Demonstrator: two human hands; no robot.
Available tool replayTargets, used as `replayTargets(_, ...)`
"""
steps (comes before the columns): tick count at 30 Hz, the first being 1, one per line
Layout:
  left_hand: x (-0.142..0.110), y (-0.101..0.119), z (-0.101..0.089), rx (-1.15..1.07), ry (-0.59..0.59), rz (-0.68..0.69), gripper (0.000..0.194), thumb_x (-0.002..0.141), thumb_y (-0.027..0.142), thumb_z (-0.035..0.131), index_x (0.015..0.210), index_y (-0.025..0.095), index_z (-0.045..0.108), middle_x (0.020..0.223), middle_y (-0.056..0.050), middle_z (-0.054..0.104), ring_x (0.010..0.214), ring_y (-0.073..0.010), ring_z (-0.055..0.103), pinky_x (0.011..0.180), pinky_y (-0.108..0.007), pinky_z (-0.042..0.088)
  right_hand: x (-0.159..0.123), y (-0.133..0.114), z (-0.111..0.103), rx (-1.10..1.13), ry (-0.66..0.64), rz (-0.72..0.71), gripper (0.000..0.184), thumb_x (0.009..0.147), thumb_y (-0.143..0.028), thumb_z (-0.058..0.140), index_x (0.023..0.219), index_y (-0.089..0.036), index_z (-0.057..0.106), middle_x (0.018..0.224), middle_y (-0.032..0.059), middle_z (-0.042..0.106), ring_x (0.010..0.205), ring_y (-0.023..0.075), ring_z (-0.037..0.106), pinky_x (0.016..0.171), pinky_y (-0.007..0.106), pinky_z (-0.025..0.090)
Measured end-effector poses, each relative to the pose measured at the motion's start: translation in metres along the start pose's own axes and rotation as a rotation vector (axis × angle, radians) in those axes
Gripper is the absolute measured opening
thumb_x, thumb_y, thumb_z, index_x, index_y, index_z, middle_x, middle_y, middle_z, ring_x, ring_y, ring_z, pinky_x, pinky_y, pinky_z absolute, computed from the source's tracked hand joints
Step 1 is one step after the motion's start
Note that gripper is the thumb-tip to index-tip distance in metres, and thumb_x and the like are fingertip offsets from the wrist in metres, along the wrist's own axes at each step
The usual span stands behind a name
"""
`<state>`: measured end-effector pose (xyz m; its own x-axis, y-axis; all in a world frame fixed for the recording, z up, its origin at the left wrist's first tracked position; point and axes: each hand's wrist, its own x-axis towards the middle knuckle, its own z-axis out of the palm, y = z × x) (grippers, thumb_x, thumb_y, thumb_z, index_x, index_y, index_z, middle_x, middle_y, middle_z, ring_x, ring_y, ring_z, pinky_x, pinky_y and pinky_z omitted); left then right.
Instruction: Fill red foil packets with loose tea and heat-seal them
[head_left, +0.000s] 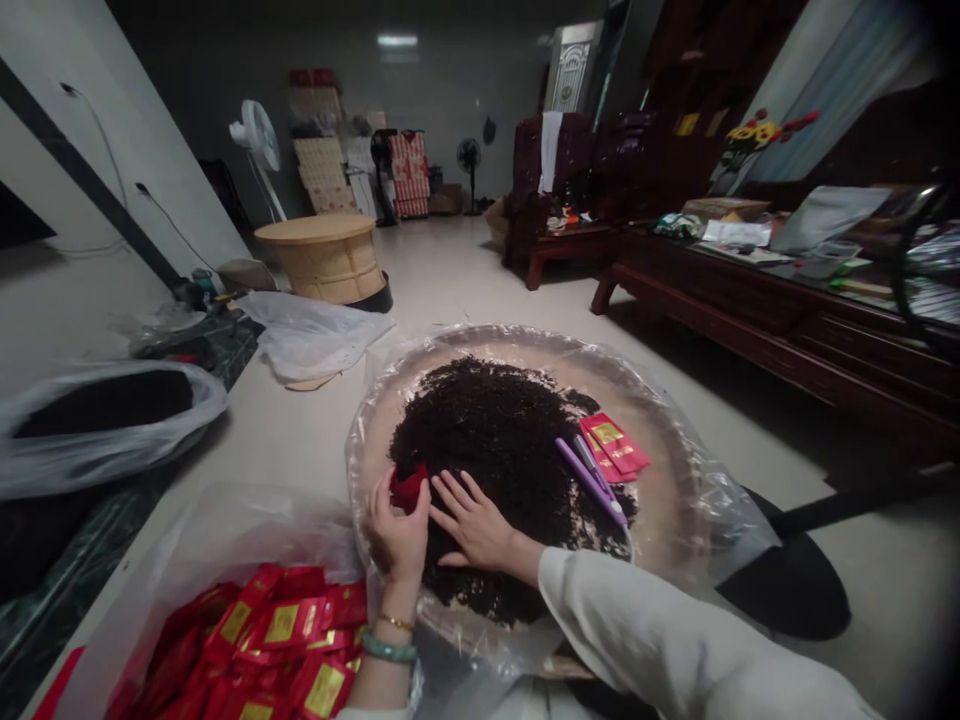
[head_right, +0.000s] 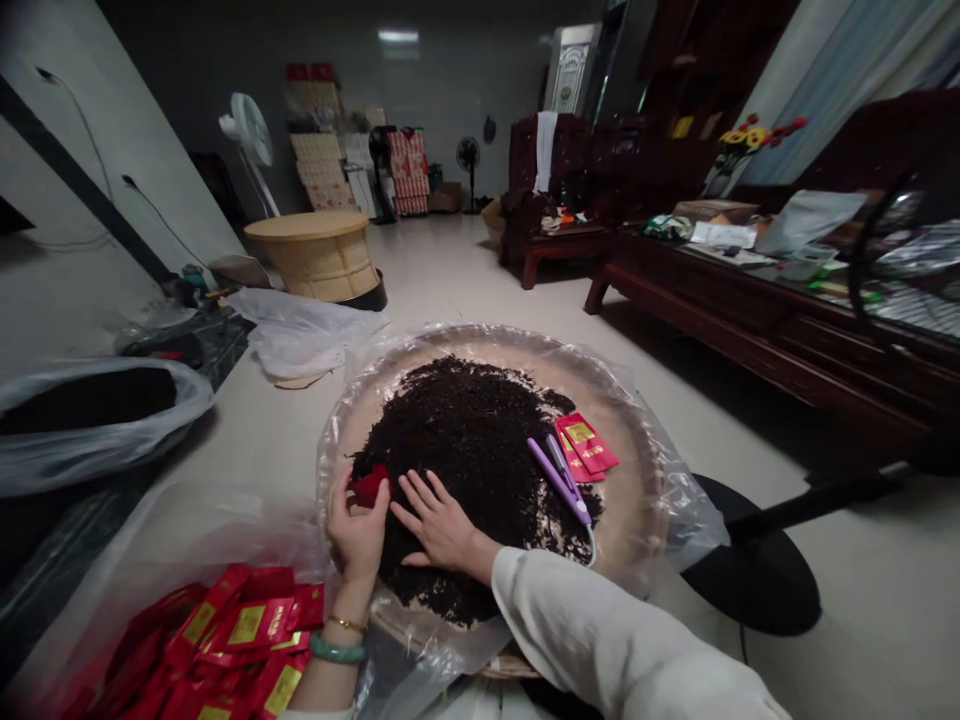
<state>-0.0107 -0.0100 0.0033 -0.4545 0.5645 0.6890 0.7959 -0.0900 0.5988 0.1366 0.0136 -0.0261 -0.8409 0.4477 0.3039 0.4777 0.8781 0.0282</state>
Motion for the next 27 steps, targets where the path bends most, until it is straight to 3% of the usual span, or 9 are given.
replayTargets(3,0.004,0.006,-0.003,0.024,0.095,0.151,0.042,0.077,0.029,0.068,0.112,0.008,0.057,0.105,-0.014,0.061,0.098,-0.0199,0.059,0.085,-0.033,0.050,0.026,-0.009,0.004,-0.007,-0.039,0.019,0.091,0.076,-0.073,0.051,0.141,-0.010,0.042,0.147,0.0239,0.022,0.138,0.0435,0.006,0.111,0.056,0.002)
replayTargets(6,0.007,0.008,-0.004,0.022,0.091,0.196,0.042,0.077,0.027,0.068,0.112,0.007,0.056,0.105,-0.015,0.060,0.098,-0.0204,0.058,0.085,-0.034,0.050,0.043,-0.016,0.015,0.017,-0.115,-0.048,0.079,0.078,-0.069,0.051,0.130,-0.010,0.054,0.136,0.0219,0.041,0.132,0.0461,0.021,0.108,0.060,0.003)
replayTargets(11,0.006,0.007,-0.004,0.030,0.067,0.184,0.042,0.078,0.029,0.067,0.112,0.007,0.057,0.104,-0.015,0.060,0.096,-0.0201,0.058,0.083,-0.033,0.050,0.044,-0.016,0.032,0.110,-0.157,-0.190,0.048,0.085,-0.054,0.051,0.101,-0.012,0.066,0.113,0.0130,0.058,0.111,0.0321,0.043,0.094,0.050,0.030)
replayTargets(15,0.005,0.007,-0.001,0.027,0.075,0.154,0.044,0.078,0.033,0.066,0.113,0.007,0.056,0.103,-0.015,0.060,0.092,-0.0193,0.059,0.074,-0.029,0.052,0.030,-0.003,0.022,0.084,-0.101,-0.193,0.033,0.090,-0.044,0.050,0.094,-0.014,0.064,0.091,0.0079,0.060,0.096,0.0253,0.045,0.078,0.038,0.032)
replayTargets(19,-0.002,0.002,0.004,-0.035,0.088,0.050,0.053,0.075,0.038,0.069,0.115,0.006,0.055,0.103,-0.016,0.060,0.093,-0.0218,0.060,0.082,-0.033,0.051,0.023,0.009,0.001,0.042,-0.111,-0.139,0.028,0.091,-0.040,0.050,0.092,-0.015,0.062,0.087,0.0066,0.057,0.091,0.0227,0.042,0.074,0.035,0.028)
replayTargets(23,-0.009,-0.003,0.009,-0.195,0.071,-0.169,0.063,0.071,0.043,0.071,0.118,0.005,0.052,0.103,-0.018,0.061,0.087,-0.0202,0.063,0.078,-0.031,0.053,0.018,0.021,-0.015,0.029,-0.137,-0.071,0.025,0.091,-0.038,0.051,0.092,-0.015,0.061,0.085,0.0051,0.056,0.091,0.0219,0.041,0.073,0.034,0.027)
replayTargets(27,-0.012,0.000,0.009,-0.259,0.070,-0.264,0.070,0.065,0.049,0.072,0.115,0.005,0.052,0.103,-0.018,0.061,0.089,-0.0218,0.063,0.080,-0.032,0.053,0.006,0.034,-0.028,-0.029,-0.120,0.021,0.026,0.085,-0.040,0.059,0.086,-0.014,0.059,0.086,0.0053,0.055,0.086,0.0211,0.043,0.070,0.034,0.027)
